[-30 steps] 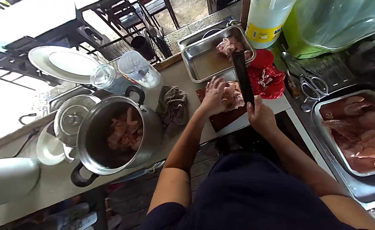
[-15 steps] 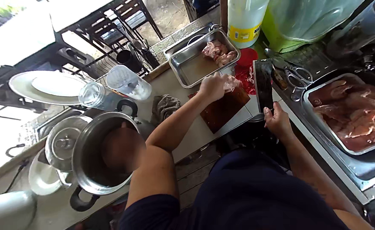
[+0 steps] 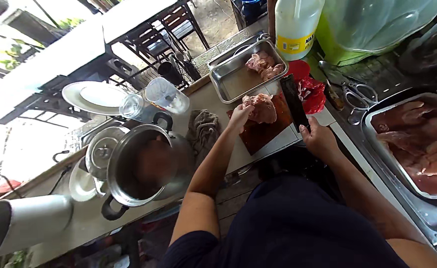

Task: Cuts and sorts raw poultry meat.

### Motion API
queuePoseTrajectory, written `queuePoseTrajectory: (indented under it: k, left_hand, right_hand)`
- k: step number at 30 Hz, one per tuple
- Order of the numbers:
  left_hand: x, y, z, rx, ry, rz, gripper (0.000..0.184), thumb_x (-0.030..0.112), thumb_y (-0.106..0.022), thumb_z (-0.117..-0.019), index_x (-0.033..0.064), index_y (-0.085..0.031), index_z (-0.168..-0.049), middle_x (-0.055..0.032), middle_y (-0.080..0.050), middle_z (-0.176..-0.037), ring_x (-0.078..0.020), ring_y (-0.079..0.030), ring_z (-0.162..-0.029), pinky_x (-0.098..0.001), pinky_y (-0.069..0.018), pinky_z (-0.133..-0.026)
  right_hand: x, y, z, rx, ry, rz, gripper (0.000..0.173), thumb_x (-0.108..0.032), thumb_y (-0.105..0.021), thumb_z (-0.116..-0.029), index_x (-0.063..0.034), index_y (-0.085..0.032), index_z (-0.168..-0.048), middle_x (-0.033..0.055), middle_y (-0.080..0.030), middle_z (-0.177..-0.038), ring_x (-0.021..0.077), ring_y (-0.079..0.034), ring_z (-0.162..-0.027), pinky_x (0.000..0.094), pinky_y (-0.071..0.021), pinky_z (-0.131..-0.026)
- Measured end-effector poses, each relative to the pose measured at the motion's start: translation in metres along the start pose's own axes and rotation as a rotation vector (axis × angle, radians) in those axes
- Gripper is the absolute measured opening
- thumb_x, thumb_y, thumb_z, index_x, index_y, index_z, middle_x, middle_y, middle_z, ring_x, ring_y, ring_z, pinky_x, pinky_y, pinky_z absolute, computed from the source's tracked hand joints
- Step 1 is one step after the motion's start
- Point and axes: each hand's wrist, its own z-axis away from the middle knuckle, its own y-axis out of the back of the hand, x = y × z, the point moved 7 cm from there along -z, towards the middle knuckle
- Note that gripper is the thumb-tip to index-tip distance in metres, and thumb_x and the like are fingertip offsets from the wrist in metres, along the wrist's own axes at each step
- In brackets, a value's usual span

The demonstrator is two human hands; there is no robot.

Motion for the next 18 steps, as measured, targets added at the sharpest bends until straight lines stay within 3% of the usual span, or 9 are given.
queuePoseTrajectory:
  k: [2,5,7,9,12,13,15,17,18]
  left_hand:
    - [-0.01,0.003,0.006,0.004,0.032,0.026,0.037,0.024,-0.055,-0.1056,0.0016,-0.056,-0.135,-0.0178,-0.065,-0.119,-0.0258,-0.064,-0.105,-0.047,-0.0556,-0.088]
    - [-0.014,-0.002,0.021,-0.034,0.062,0.138,0.03,0.02,-0.057,-0.1055,0.0014,-0.056,-0.129,-0.0141,-0.067,-0.102,-0.0206,-0.068,-0.083,-0.0378,-0.0592,-0.071]
    - [-0.019,-0.004,0.027,-0.033,0.069,0.175,0.027,0.017,-0.059,-0.1042,-0.0014,-0.057,-0.124,-0.0129,-0.067,-0.095,-0.0175,-0.067,-0.074,-0.0334,-0.0591,-0.067]
    - [-0.023,-0.005,0.032,-0.017,0.057,0.166,0.027,0.017,-0.063,-0.1027,-0.004,-0.059,-0.118,-0.0127,-0.067,-0.093,-0.0167,-0.067,-0.074,-0.033,-0.0595,-0.069]
    - [-0.03,-0.003,0.032,0.028,0.005,0.116,0.033,0.015,-0.07,-0.0976,-0.0055,-0.06,-0.121,-0.0168,-0.068,-0.102,-0.0216,-0.069,-0.083,-0.0402,-0.0604,-0.077]
    - [-0.033,0.0,0.031,0.047,-0.005,0.085,0.045,0.013,-0.074,-0.0939,-0.0044,-0.055,-0.13,-0.0212,-0.067,-0.11,-0.027,-0.07,-0.091,-0.0453,-0.0606,-0.08]
    - [-0.03,0.007,0.029,0.06,-0.004,-0.087,0.079,0.015,-0.08,-0.088,0.004,-0.033,-0.15,-0.0276,-0.061,-0.127,-0.0367,-0.068,-0.108,-0.054,-0.0581,-0.089]
    - [-0.013,0.016,0.033,0.068,-0.01,-0.439,0.104,0.027,-0.085,-0.0829,0.0106,-0.019,-0.161,-0.0298,-0.056,-0.139,-0.0435,-0.061,-0.123,-0.0616,-0.051,-0.099]
    - [0.0,0.018,0.035,0.06,-0.033,-0.622,0.11,0.033,-0.086,-0.0808,0.0127,-0.017,-0.164,-0.0309,-0.046,-0.148,-0.0471,-0.053,-0.131,-0.0654,-0.0465,-0.103]
  right_hand:
    - [-0.02,0.0,-0.001,0.011,0.048,0.039,0.037,-0.026,-0.045,-0.1104,0.0023,-0.051,-0.134,0.0259,-0.068,-0.092,0.047,-0.069,-0.091,0.0641,-0.0516,-0.078]
    - [-0.055,0.0,0.0,0.078,0.157,0.05,0.032,-0.021,-0.048,-0.108,0.0025,-0.052,-0.129,0.0237,-0.068,-0.09,0.0444,-0.07,-0.084,0.0614,-0.0533,-0.072]
    - [-0.072,-0.006,0.0,0.143,0.277,0.093,0.031,-0.019,-0.049,-0.1069,0.0039,-0.053,-0.128,0.0226,-0.068,-0.09,0.0424,-0.071,-0.079,0.0582,-0.0552,-0.066]
    - [-0.077,-0.02,-0.004,0.129,0.321,0.167,0.032,-0.019,-0.047,-0.1078,0.0041,-0.053,-0.13,0.0231,-0.068,-0.094,0.0421,-0.071,-0.078,0.0567,-0.0562,-0.065]
    - [-0.06,-0.04,-0.017,0.012,0.23,0.248,0.034,-0.02,-0.044,-0.1096,0.0045,-0.052,-0.132,0.0255,-0.067,-0.102,0.0441,-0.071,-0.089,0.058,-0.0562,-0.074]
    - [-0.054,-0.04,-0.019,-0.013,0.191,0.25,0.034,-0.022,-0.043,-0.1103,0.0041,-0.052,-0.131,0.0256,-0.066,-0.104,0.0442,-0.07,-0.093,0.0584,-0.0559,-0.077]
    - [-0.047,-0.034,-0.02,-0.049,0.15,0.19,0.033,-0.023,-0.042,-0.1108,0.0035,-0.051,-0.129,0.026,-0.067,-0.102,0.0446,-0.07,-0.096,0.0602,-0.0542,-0.08]
    - [-0.04,-0.028,-0.019,-0.064,0.109,0.079,0.035,-0.023,-0.043,-0.1113,0.0041,-0.051,-0.132,0.0275,-0.067,-0.1,0.0458,-0.068,-0.098,0.0627,-0.0516,-0.085]
    - [-0.035,-0.025,-0.018,-0.041,0.102,0.035,0.035,-0.022,-0.043,-0.1111,0.0042,-0.051,-0.134,0.0279,-0.067,-0.1,0.0459,-0.068,-0.098,0.0631,-0.0514,-0.085]
